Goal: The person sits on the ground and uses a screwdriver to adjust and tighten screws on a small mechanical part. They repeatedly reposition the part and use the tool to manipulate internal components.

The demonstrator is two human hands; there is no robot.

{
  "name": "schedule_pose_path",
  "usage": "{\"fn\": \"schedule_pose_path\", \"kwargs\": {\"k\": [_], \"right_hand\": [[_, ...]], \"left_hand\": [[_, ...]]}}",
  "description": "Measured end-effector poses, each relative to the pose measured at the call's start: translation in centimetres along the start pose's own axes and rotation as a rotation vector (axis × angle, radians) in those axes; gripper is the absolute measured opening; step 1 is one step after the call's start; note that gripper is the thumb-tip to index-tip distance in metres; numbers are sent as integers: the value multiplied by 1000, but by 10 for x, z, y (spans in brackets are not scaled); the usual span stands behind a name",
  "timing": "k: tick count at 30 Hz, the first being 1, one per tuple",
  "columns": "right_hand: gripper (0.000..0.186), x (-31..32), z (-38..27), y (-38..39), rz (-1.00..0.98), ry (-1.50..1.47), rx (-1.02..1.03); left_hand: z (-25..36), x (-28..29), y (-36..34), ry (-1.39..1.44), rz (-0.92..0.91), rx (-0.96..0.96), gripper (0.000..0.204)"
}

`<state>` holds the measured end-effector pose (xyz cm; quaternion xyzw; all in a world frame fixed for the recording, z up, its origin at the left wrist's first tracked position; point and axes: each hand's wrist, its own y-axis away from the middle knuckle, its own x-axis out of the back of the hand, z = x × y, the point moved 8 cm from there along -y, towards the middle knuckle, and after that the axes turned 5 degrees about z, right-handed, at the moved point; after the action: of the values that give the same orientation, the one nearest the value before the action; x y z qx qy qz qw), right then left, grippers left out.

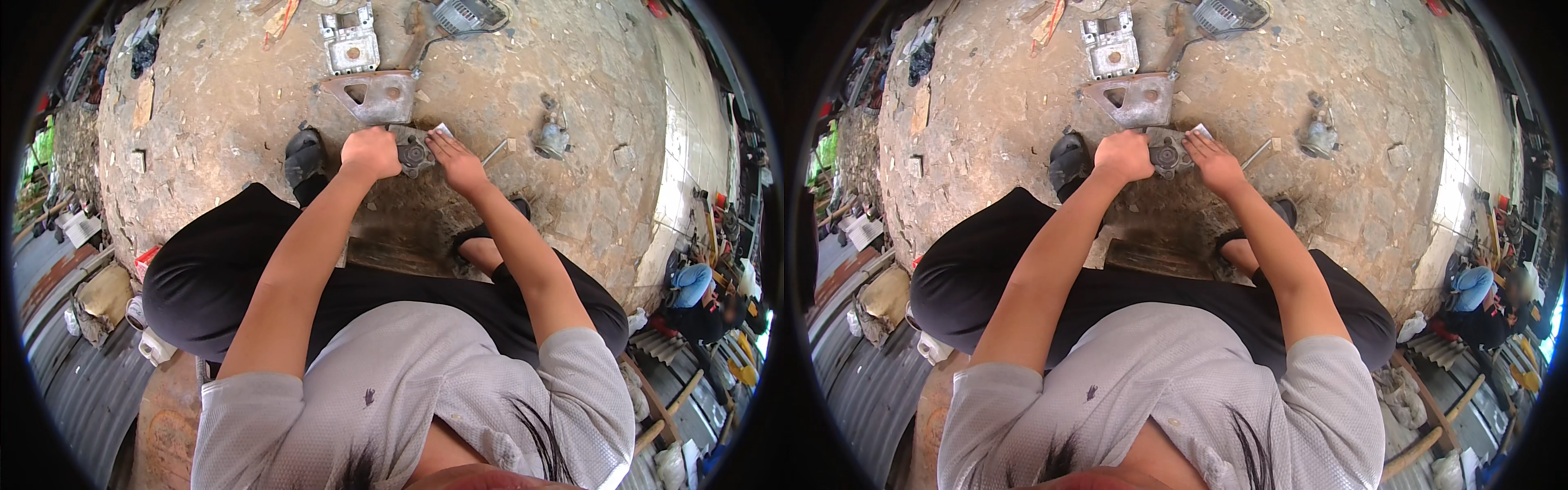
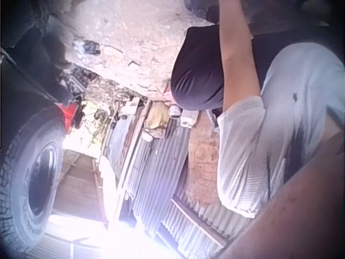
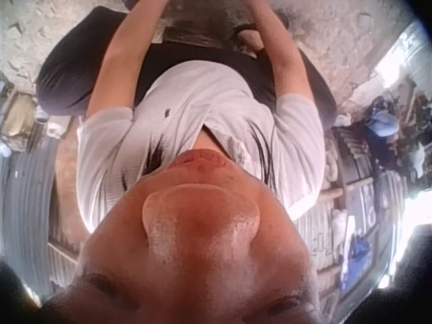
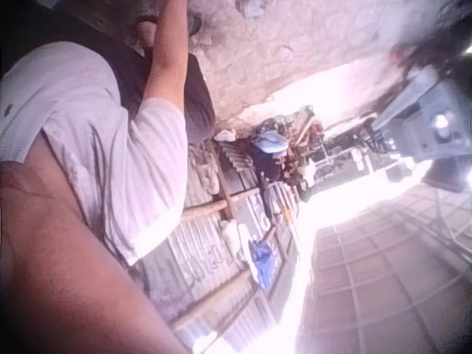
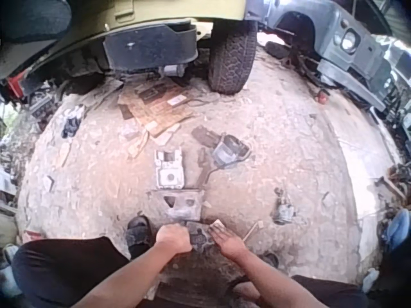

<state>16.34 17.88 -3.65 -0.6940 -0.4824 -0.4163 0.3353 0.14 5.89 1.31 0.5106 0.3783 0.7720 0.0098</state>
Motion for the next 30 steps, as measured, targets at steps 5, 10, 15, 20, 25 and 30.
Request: {"fn": "schedule_pose_path", "kwargs": {"k": [5,10,15,20,25,30], "right_hand": [[60,-3,26,-8,0,71,-159],[61,-26,69,8,-167,123,-497],[61,-9,31,7,2,-7,-113],[64,13,17,5,146,82,-55],[65,-6,58,18,99,11,-525],[63,-6,28,10,11,-46,-114]], "left_hand": [[2,2,2,-17,0,-11,40],[4,-1,0,-3,43,-21,38],[2,2,-2,-8,24,6,38],[0,-2,-2,-10,35,0,38],[4,1,1,-9,14,6,40],[3,-1,2,-9,19,-4,40]]}}
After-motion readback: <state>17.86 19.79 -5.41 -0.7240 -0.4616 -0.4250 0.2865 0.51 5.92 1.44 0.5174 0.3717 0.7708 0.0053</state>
